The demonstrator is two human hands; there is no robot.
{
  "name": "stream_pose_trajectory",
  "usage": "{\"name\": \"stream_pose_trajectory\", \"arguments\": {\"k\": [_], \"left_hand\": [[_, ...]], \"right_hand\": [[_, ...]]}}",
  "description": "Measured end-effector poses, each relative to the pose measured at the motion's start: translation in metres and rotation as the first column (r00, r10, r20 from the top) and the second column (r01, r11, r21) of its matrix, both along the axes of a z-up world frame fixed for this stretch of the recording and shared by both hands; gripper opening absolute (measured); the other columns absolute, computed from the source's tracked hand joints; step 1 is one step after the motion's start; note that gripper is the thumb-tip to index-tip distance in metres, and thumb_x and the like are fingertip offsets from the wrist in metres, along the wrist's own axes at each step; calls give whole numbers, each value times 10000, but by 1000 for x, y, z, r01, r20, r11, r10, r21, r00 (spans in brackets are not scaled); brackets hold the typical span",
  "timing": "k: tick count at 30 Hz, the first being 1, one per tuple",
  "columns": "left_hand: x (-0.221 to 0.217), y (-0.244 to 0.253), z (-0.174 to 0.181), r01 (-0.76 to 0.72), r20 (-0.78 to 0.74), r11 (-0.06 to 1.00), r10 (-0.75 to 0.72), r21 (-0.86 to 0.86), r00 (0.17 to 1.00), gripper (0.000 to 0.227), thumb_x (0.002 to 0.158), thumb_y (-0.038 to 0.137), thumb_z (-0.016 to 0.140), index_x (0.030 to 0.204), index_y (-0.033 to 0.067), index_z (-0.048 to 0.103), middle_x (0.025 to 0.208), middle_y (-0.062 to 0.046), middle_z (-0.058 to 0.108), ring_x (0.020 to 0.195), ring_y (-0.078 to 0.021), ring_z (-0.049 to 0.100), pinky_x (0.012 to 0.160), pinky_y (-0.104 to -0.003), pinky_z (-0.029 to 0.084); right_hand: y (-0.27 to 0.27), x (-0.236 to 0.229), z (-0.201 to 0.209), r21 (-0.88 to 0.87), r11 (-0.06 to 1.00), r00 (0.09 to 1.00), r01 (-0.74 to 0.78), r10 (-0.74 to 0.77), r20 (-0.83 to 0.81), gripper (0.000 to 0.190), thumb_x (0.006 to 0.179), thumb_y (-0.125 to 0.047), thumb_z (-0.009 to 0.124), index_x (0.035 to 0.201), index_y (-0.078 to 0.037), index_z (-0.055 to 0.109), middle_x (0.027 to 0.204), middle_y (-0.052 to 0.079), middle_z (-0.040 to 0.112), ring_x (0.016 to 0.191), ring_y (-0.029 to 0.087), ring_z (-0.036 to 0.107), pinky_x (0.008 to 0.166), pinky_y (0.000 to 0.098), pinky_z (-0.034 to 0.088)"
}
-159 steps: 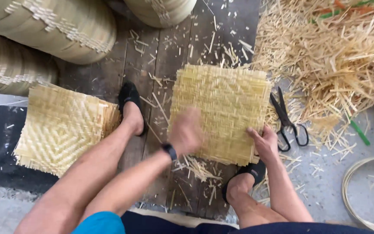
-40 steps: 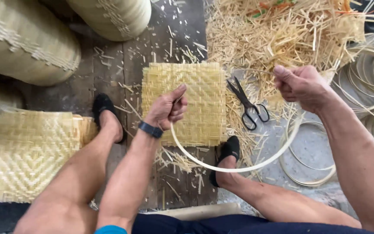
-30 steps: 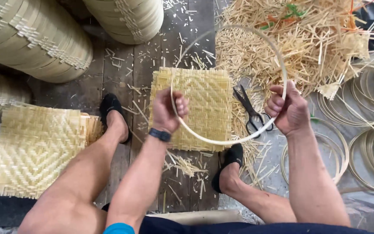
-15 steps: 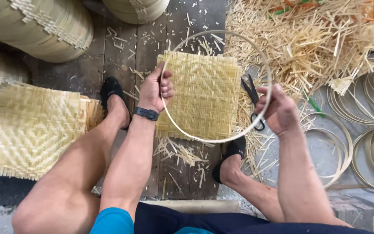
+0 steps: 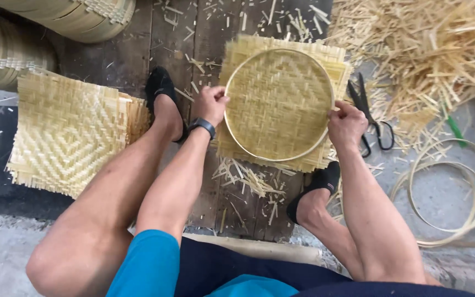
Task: Assembling and trimming bamboo woven mats into circular frames to create basket or steamer components.
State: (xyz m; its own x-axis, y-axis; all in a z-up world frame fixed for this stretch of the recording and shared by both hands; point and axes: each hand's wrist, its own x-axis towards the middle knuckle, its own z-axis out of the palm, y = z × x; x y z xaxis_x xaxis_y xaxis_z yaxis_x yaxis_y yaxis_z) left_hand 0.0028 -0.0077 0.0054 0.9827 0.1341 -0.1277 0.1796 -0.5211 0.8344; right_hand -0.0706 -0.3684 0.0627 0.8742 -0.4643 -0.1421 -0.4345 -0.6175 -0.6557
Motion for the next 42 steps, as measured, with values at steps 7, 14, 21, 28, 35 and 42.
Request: {"name": "stream_pose_trajectory", "arguments": {"k": [7, 14, 21, 28, 35, 42], "left_hand": [[1, 0, 0, 162, -38, 967, -158, 196, 987, 169, 828, 119, 778, 988, 98, 728, 848, -162, 704, 813, -345, 696, 694, -455, 525], [3, 12, -32, 186, 64, 947, -210, 262, 976, 126, 836, 81, 759, 958, 104, 734, 837, -149, 717, 789, -330, 695, 685, -436, 528], [12, 14, -38, -15, -198, 990, -13, -138, 980, 230, 747, 81, 868, 967, 74, 800, 832, -58, 800, 708, -109, 746, 661, -274, 603], [12, 21, -65, -178, -428, 934, 30, -310, 903, 245, 763, 106, 893, 977, 38, 795, 862, -57, 786, 728, -126, 738, 602, -295, 616], [6, 20, -48, -187, -441, 922, 19, -339, 897, 271, 770, 133, 898, 993, 34, 780, 881, -57, 784, 730, -125, 739, 602, -292, 631], [45, 9, -16, 20, -349, 988, -73, -154, 934, 264, 781, 169, 868, 998, 43, 790, 942, -99, 780, 820, -200, 738, 693, -364, 632]], "right_hand": [[-8, -6, -19, 1, 998, 997, 55, -55, 46, 271, 834, -147, 827, 1089, -58, 798, 934, 175, 776, 811, 212, 763, 781, 330, 581], [1, -10, -5, 48, 994, 995, 103, -103, -9, 252, 803, -145, 842, 1027, -39, 798, 877, 159, 771, 783, 224, 758, 772, 322, 580], [-4, -7, -12, -26, 999, 999, 39, -39, -20, 237, 821, -143, 843, 1028, -33, 805, 850, 160, 767, 746, 217, 748, 755, 329, 576], [-7, -8, -18, -42, 999, 999, 23, -24, -34, 257, 830, -167, 864, 1046, -39, 808, 854, 154, 770, 728, 189, 737, 730, 323, 575], [-17, -11, -32, 24, 998, 991, 66, -63, -114, 240, 838, -158, 859, 1045, -50, 803, 829, 101, 773, 718, 140, 719, 698, 297, 562], [-36, -1, -45, 78, 996, 996, -38, 44, -78, 244, 856, -179, 827, 1041, -22, 796, 889, 158, 764, 768, 211, 705, 714, 364, 562]]}}
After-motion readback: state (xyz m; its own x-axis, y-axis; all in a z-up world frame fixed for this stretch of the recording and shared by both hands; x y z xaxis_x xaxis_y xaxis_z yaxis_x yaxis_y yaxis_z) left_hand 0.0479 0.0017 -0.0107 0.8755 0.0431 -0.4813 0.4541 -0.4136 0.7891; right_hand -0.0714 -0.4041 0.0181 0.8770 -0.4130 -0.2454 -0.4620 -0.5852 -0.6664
